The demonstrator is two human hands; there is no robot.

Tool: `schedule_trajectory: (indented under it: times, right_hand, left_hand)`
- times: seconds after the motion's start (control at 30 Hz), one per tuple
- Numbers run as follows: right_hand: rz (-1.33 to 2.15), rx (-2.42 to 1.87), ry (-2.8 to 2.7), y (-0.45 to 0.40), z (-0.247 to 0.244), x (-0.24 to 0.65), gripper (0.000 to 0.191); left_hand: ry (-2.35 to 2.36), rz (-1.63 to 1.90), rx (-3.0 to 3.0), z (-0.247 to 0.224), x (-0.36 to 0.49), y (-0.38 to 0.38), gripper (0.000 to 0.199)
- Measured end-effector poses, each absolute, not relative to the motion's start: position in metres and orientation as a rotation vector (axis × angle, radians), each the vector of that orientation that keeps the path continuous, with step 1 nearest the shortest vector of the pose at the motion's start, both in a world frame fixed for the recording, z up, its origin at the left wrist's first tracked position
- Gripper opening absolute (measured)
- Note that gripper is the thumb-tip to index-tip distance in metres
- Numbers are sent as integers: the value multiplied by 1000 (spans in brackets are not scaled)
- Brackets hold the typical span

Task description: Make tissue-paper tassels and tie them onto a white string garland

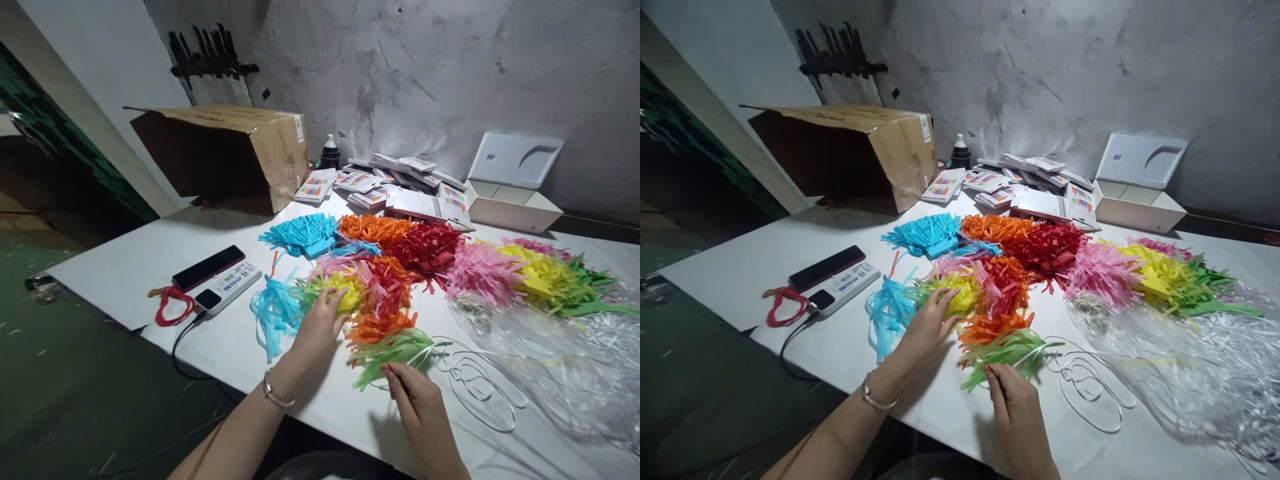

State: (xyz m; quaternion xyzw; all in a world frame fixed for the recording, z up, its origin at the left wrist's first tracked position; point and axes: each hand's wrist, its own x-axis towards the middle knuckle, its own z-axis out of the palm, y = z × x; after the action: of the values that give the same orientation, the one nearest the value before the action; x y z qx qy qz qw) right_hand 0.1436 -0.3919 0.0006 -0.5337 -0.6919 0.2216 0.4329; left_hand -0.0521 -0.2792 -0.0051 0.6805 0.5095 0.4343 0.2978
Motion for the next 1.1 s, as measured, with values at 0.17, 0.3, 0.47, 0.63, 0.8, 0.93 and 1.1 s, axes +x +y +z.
schedule_trajectory:
  times: [0.17, 0.3, 0.47, 0.63, 0.8, 0.93, 1.1]
  right_hand:
    - [551, -1257, -1763, -393, -3, 144, 23]
    - [439, -1145, -1735, -394, -2, 142, 26]
    - [143, -908, -1847, -395, 10, 134, 41]
    - [491, -888, -1604, -399, 23, 134, 29]
    - [1028, -955, -1170, -403, 26, 134, 20]
    - [840, -1071, -1190, -403, 23, 139, 22]
    - [519, -1267, -1524, -407, 20, 148, 30]
  left_hand:
    - [1306, 1144, 1804, -4, -50, -273, 6]
    - [1072, 1353, 1221, 18, -37, -303, 15]
    - [850, 1160, 669, 29, -15, -335, 36]
    - [963, 1194, 1162, 16, -17, -351, 31]
    - [831, 1113, 1728, 16, -25, -356, 31]
    - [767, 971, 1299, 20, -18, -355, 19]
    - [614, 862, 629, 23, -12, -352, 28]
